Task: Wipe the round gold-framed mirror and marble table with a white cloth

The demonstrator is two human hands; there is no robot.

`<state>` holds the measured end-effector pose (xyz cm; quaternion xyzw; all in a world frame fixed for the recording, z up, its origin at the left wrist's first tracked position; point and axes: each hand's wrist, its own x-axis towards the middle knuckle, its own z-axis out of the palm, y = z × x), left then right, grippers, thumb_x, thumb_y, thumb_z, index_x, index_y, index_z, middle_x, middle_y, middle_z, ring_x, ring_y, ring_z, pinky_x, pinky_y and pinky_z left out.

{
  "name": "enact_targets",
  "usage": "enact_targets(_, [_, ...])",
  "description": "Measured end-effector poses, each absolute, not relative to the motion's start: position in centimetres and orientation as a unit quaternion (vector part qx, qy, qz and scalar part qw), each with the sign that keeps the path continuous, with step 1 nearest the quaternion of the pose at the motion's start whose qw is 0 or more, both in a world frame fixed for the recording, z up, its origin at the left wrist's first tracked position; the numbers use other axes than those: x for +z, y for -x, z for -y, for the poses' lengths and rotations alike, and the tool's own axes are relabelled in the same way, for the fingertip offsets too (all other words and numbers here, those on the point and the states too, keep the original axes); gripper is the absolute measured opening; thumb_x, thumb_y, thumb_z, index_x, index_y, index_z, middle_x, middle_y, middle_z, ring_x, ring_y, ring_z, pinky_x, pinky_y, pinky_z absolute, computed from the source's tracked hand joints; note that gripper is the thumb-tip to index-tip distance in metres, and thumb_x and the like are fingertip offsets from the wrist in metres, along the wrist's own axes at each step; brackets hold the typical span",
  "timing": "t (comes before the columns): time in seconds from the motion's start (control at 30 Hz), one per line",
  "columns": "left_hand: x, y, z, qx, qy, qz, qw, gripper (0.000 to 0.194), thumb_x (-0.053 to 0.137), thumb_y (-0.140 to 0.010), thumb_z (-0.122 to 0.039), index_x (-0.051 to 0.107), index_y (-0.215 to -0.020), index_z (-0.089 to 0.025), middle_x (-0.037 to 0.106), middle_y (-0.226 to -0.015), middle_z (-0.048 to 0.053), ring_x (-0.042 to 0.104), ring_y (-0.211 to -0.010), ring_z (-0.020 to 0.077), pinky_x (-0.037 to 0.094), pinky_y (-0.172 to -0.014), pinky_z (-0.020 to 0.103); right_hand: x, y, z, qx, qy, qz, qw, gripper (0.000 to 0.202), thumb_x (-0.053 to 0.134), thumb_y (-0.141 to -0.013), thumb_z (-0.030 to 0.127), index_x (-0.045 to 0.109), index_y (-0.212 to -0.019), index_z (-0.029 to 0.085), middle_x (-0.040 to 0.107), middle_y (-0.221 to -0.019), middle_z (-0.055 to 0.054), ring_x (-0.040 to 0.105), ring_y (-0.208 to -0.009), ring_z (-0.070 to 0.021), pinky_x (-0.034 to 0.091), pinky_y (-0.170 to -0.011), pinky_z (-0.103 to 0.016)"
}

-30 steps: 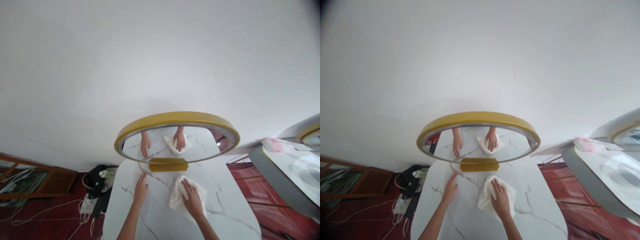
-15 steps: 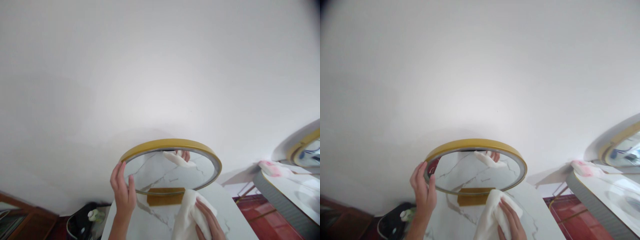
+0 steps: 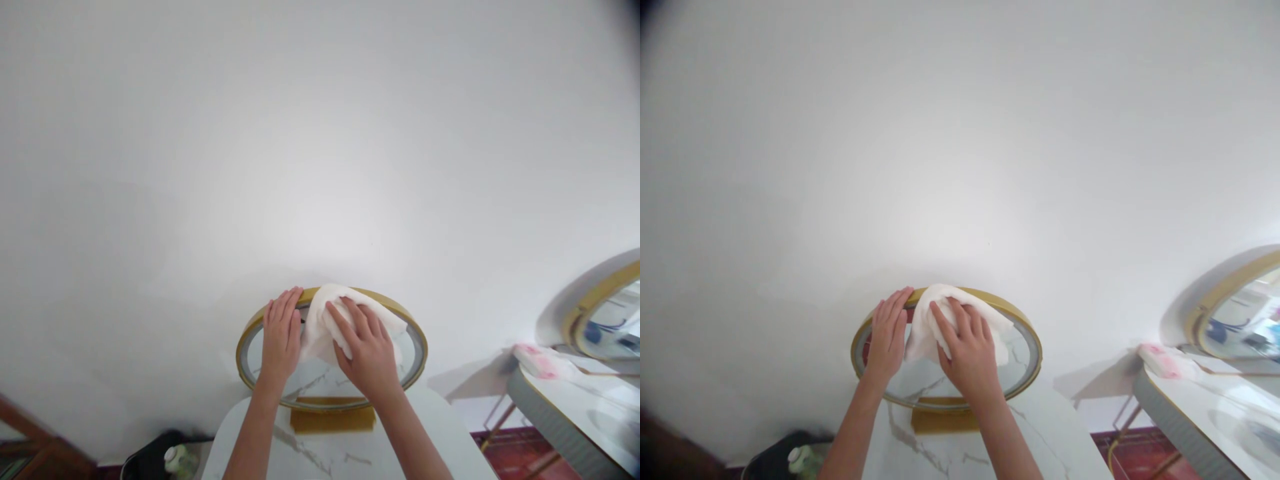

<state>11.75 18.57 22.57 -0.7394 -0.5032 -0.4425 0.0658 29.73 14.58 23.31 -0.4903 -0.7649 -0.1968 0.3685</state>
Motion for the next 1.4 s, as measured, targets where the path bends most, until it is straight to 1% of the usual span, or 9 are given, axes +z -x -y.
enact_targets(0.2, [22.7,-11.1,-18.5,-0.439,0.757,0.482,0.055,0.045,0.020,-0.095,-0.020,0.037,-0.137,-0.023,0.046,-0.139,0.005,0.035,-0.131,0.0155,0.019,-0.113,0.042,23.4,-27.7,-14.9,-0.226,0.476,0.786,0.325,0.071,0.057,-0.080,0.021,0.027,-0.142,0.037,0.042,-0.140,-0.003,0.044,-0.116,-0.0305,0.042,-0.092,-0.046])
enact_targets(0.3, [23.0,-11.1,-18.4,-0.427,0.755,0.495,0.048,0.043,0.022,-0.096,-0.023,0.038,-0.137,-0.025,0.046,-0.139,0.003,0.035,-0.131,0.0150,0.020,-0.112,0.042,22.5,-29.6,-15.0,-0.241,0.516,0.737,0.364,0.066,0.057,-0.082,0.021,0.031,-0.140,0.039,0.041,-0.141,-0.001,0.044,-0.116,-0.0299,0.040,-0.093,-0.045])
enact_targets(0.47, [23.4,-11.4,-18.4,-0.432,0.748,0.501,0.050,0.042,0.022,-0.097,-0.025,0.040,-0.135,-0.025,0.048,-0.138,0.003,0.037,-0.130,0.0158,0.021,-0.111,0.041,22.8,-31.9,-14.5,-0.213,0.587,0.649,0.434,0.059,0.054,-0.082,0.022,0.038,-0.138,0.032,0.040,-0.142,-0.001,0.043,-0.118,-0.0290,0.039,-0.096,-0.043])
enact_targets(0.77, [22.4,-11.0,-19.0,-0.448,0.746,0.485,0.088,0.045,0.019,-0.096,-0.027,0.041,-0.134,-0.019,0.050,-0.134,0.009,0.040,-0.128,0.0202,0.027,-0.107,0.041,26.2,-26.7,-15.0,-0.201,0.512,0.769,0.326,0.061,0.056,-0.082,0.029,0.035,-0.139,0.035,0.039,-0.142,-0.001,0.042,-0.117,-0.0295,0.041,-0.090,-0.042])
enact_targets(0.9, [22.9,-11.2,-18.8,-0.445,0.747,0.490,0.064,0.044,0.019,-0.097,-0.031,0.042,-0.134,-0.023,0.050,-0.135,0.006,0.040,-0.128,0.0185,0.026,-0.108,0.040,25.0,-29.4,-15.0,-0.206,0.555,0.718,0.366,0.058,0.055,-0.083,0.029,0.037,-0.138,0.035,0.041,-0.142,0.000,0.044,-0.115,-0.0268,0.040,-0.092,-0.039])
enact_targets(1.0, [23.3,-11.6,-18.4,-0.449,0.746,0.489,0.059,0.044,0.019,-0.097,-0.032,0.043,-0.133,-0.024,0.050,-0.135,0.005,0.040,-0.127,0.0178,0.026,-0.108,0.039,23.7,-31.9,-14.6,-0.208,0.607,0.644,0.417,0.052,0.052,-0.085,0.028,0.041,-0.136,0.031,0.046,-0.137,-0.001,0.046,-0.113,-0.0258,0.043,-0.089,-0.037])
enact_targets(1.1, [23.4,-11.8,-18.3,-0.447,0.744,0.492,0.065,0.044,0.019,-0.097,-0.032,0.043,-0.133,-0.023,0.050,-0.135,0.006,0.040,-0.127,0.0181,0.026,-0.108,0.039,23.3,-32.5,-14.3,-0.206,0.622,0.619,0.432,0.051,0.052,-0.085,0.028,0.042,-0.135,0.028,0.047,-0.136,-0.003,0.046,-0.112,-0.0265,0.043,-0.089,-0.037])
enact_targets(1.23, [23.1,-11.7,-18.5,-0.437,0.745,0.498,0.077,0.042,0.022,-0.097,-0.031,0.042,-0.133,-0.023,0.049,-0.135,0.006,0.039,-0.128,0.0186,0.025,-0.108,0.039,24.9,-30.0,-14.3,-0.204,0.576,0.696,0.377,0.057,0.053,-0.084,0.030,0.036,-0.139,0.033,0.041,-0.141,-0.002,0.044,-0.112,-0.0272,0.042,-0.089,-0.040])
enact_targets(1.4, [23.0,-11.2,-18.7,-0.435,0.748,0.493,0.093,0.043,0.022,-0.096,-0.030,0.041,-0.134,-0.020,0.050,-0.134,0.008,0.041,-0.127,0.0191,0.028,-0.108,0.039,27.3,-27.8,-14.6,-0.192,0.525,0.763,0.325,0.060,0.054,-0.082,0.029,0.035,-0.139,0.032,0.042,-0.139,-0.005,0.043,-0.111,-0.0288,0.044,-0.082,-0.039])
